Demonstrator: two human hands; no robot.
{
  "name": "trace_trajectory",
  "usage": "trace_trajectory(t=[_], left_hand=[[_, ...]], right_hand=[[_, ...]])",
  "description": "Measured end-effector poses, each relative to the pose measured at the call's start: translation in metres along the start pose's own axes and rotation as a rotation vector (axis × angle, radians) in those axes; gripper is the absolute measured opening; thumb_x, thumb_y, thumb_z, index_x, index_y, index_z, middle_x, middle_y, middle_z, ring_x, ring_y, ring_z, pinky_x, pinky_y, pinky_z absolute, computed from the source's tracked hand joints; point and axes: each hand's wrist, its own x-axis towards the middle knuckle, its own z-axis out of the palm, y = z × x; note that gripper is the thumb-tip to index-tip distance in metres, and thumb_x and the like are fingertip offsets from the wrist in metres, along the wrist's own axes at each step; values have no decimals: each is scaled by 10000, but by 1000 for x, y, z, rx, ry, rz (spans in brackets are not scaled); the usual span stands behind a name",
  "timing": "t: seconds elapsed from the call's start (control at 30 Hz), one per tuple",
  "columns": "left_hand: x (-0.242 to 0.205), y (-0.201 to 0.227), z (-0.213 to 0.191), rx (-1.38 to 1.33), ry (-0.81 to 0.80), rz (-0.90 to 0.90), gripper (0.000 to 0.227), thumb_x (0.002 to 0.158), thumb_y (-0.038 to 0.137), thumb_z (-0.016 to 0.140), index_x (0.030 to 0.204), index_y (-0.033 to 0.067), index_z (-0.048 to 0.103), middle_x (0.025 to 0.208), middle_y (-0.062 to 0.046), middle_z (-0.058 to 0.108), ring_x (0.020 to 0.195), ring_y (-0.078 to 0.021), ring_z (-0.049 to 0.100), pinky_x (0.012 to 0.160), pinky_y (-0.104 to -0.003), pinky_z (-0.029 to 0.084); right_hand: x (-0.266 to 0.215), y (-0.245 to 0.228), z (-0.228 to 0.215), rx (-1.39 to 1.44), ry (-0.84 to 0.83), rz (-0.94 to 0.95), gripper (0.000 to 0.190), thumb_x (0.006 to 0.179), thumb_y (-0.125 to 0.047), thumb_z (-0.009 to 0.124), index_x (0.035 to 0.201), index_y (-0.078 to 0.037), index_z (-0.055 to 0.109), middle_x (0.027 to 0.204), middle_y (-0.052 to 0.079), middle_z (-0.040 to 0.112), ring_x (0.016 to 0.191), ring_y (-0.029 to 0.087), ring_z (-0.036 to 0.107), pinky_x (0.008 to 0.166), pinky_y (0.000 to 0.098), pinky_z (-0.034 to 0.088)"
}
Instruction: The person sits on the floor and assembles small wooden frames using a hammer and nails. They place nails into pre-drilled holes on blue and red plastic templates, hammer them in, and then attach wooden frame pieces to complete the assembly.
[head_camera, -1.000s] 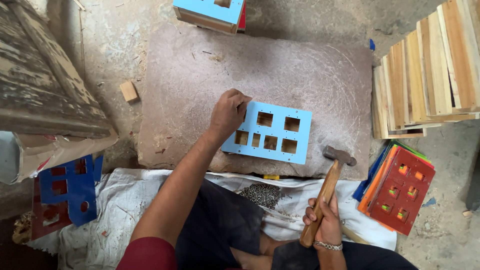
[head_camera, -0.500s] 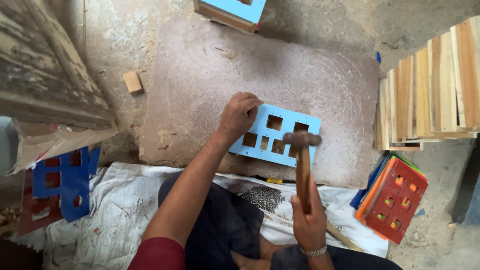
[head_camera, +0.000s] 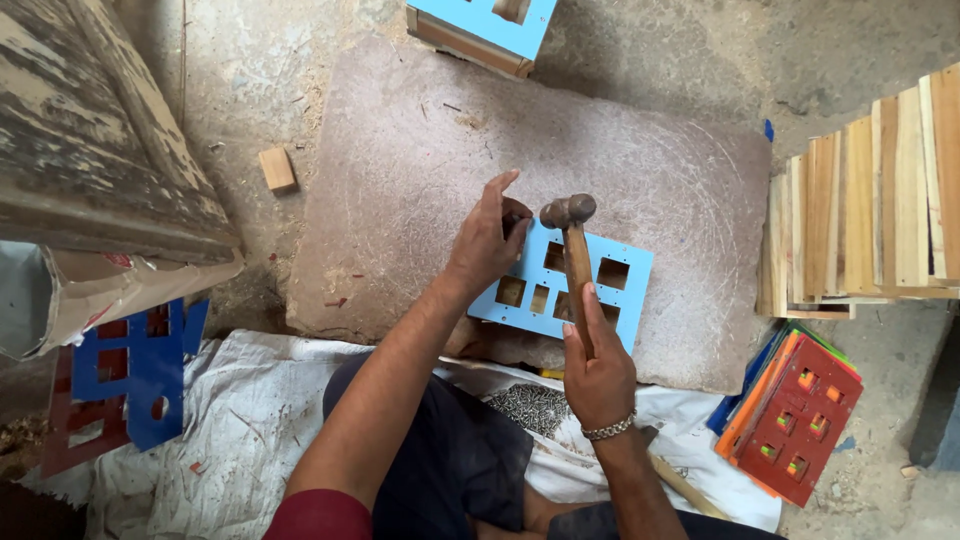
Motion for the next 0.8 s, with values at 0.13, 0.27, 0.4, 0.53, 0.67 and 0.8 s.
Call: trace_trajectory(t=[0.13, 0.27, 0.4, 0.53, 0.67, 0.8], left_hand=[[0, -4, 2, 14, 1, 10, 692, 925, -24, 699, 1486, 26, 298, 959, -128, 743, 886, -263, 759, 797, -383, 614], [0, -6, 3, 27, -20, -36, 698, 934, -6, 714, 1479, 33, 280, 948, -126, 740, 863, -255, 754, 766, -378, 619], [3, -7, 3, 18, -19, -44, 714, 932, -8, 707, 1489, 45, 264, 943, -114, 740, 858, -242, 758, 771, -374, 625], [1, -6, 5, 15, -23, -31, 740, 920, -10, 702, 1501, 55, 249, 938, -105, 739, 862, -232, 757, 776, -364, 628], [0, -7, 4, -18, -9, -14, 771, 916, -44, 676, 1513, 45, 196, 983, -112, 684, 821, -211, 710, 735, -353, 609], [-3, -11, 5, 9, 37, 81, 668, 898, -126, 549, 1442, 52, 205, 1097, -147, 506, 742, -174, 571, 614, -328, 555]], right_hand=[[4, -3, -2, -15, -44, 19, 584, 985, -174, 635, 1544, -131, 474, 1400, 147, 655, 1172, 284, 699, 919, 375, 567], [3, -5, -4, -46, -24, 64, 576, 994, -193, 629, 1544, -165, 460, 1283, 158, 696, 1056, 273, 745, 841, 377, 592], [2, -6, -3, -124, -84, 149, 583, 986, -211, 631, 1547, -200, 471, 1116, 155, 745, 950, 273, 763, 779, 391, 601], [0, -6, -4, -133, -77, 110, 587, 979, -197, 640, 1545, -163, 484, 1218, 186, 724, 989, 299, 745, 796, 404, 598], [1, -14, -14, 47, -5, -21, 591, 1004, -167, 625, 1559, -91, 438, 1395, 250, 645, 1125, 329, 714, 859, 404, 601], [-3, -18, -36, -11, 193, -183, 534, 1040, -121, 593, 1528, 20, 428, 1386, 325, 602, 1188, 366, 671, 927, 437, 598]])
